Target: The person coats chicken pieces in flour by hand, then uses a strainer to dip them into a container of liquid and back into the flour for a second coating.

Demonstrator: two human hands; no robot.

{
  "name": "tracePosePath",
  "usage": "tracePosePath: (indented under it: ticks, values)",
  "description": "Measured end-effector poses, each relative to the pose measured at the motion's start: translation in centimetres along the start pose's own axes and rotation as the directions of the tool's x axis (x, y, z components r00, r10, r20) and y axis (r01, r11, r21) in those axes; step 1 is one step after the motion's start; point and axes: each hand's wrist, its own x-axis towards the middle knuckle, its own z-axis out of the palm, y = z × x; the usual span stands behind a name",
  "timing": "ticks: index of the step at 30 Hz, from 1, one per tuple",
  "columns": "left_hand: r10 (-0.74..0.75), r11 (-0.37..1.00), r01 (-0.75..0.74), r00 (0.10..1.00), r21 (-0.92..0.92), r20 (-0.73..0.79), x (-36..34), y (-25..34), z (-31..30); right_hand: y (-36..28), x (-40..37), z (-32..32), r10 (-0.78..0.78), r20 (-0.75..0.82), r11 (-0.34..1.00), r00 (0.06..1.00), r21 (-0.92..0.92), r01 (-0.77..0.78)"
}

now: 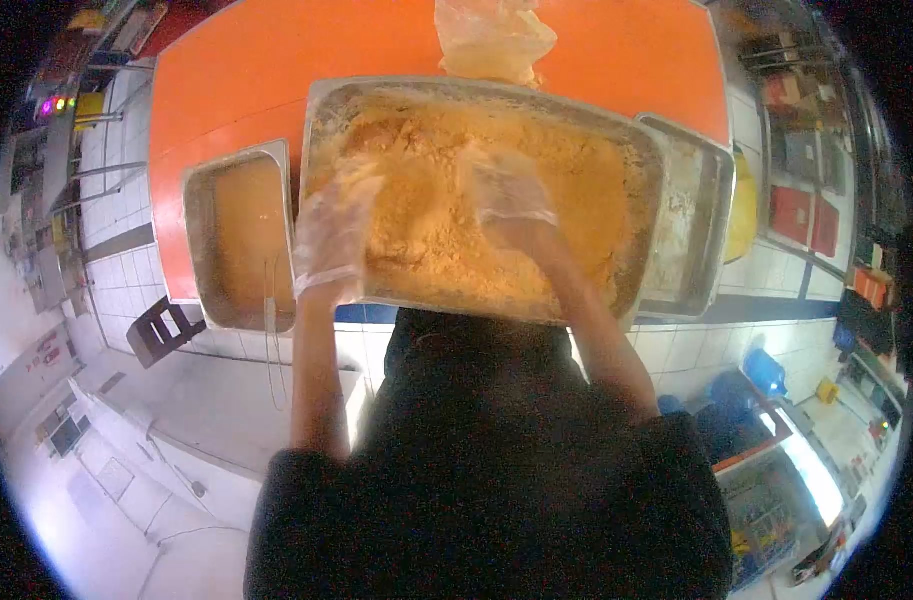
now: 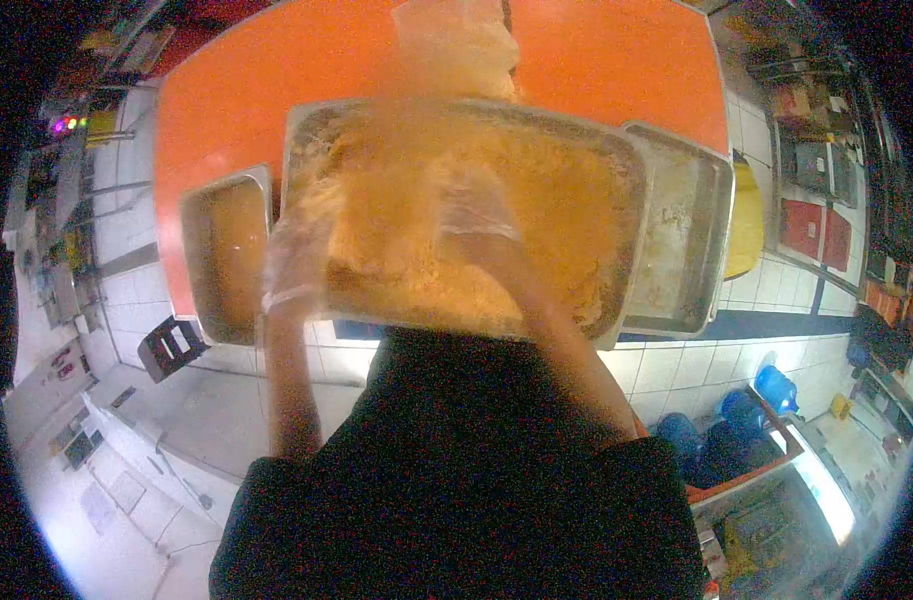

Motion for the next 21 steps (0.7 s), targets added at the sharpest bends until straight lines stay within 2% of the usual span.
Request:
tracePosePath:
  ticks: [1,2,3,4,5,6,8,10,11,13,14,16,17,19,20,21]
  values:
    - [0.076,0.997,-0.075,0.996,-0.015,0.051,0.6,0.0,1.0,0.7,0.1,-1.6,-0.023,-0.045,0.899,0.999,-0.437,0.002]
    - [0.250,0.955,-0.277,0.943,0.105,0.219,1.8,1.4,2.0,2.6,0.1,-1.9,0.097,0.017,0.877,0.995,-0.474,-0.077]
    - [0.375,0.860,-0.476,0.835,0.185,0.404,3.2,3.0,3.5,4.9,0.0,-1.6,0.225,0.079,0.845,0.971,-0.512,-0.154]
    - [0.432,0.748,-0.577,0.799,0.328,0.418,4.3,3.4,6.4,6.9,-0.2,-0.8,0.236,0.085,0.844,0.968,-0.512,-0.161]
    - [0.490,0.599,-0.659,0.751,0.456,0.442,5.8,3.3,9.5,8.9,-0.1,0.0,0.204,0.116,0.821,0.972,-0.562,-0.105]
    - [0.501,0.589,-0.697,0.712,0.409,0.492,8.3,1.4,13.0,10.6,0.0,0.0,0.166,0.139,0.788,0.976,-0.614,-0.047]
    - [0.516,0.575,-0.739,0.660,0.351,0.546,9.5,-0.4,16.5,10.6,-0.5,0.6,0.117,0.187,0.822,0.975,-0.570,0.011]
    - [0.614,0.271,-0.867,0.490,0.418,0.619,8.4,-0.7,17.6,9.7,-2.3,0.7,0.086,0.243,0.883,0.966,-0.468,0.039]
    - [0.617,0.264,-0.869,0.486,0.419,0.619,8.2,-1.6,18.2,8.7,-3.5,0.4,0.079,0.281,0.914,0.956,-0.402,0.043]
    - [0.296,0.439,-0.803,0.554,0.404,0.779,7.3,-4.1,19.1,7.1,-6.1,-0.8,0.102,0.364,0.966,0.926,-0.257,-0.005]
    - [0.292,0.437,-0.800,0.558,0.411,0.777,6.3,-4.1,18.4,6.5,-7.5,-1.1,0.115,0.405,0.980,0.907,-0.195,-0.037]
    - [0.364,0.538,-0.754,0.611,0.377,0.703,3.9,-3.3,16.3,6.3,-10.1,-1.3,0.153,0.462,0.988,0.874,-0.099,-0.121]
    - [0.356,0.546,-0.744,0.621,0.384,0.698,3.5,-2.4,15.4,6.6,-11.6,-1.1,0.163,0.479,0.986,0.863,-0.055,-0.155]
    - [0.049,0.677,-0.575,0.659,0.460,0.750,2.7,-1.3,13.7,7.6,-14.3,-0.3,0.162,0.470,0.979,0.868,0.033,-0.200]
    - [0.118,0.890,-0.394,0.686,0.231,0.718,3.0,-6.9,16.1,8.3,-15.3,0.4,0.149,0.459,0.975,0.876,0.082,-0.208]
    - [0.185,0.982,-0.154,0.709,-0.107,0.680,3.2,-12.5,18.5,9.3,-16.1,1.2,0.129,0.433,0.972,0.892,0.123,-0.201]
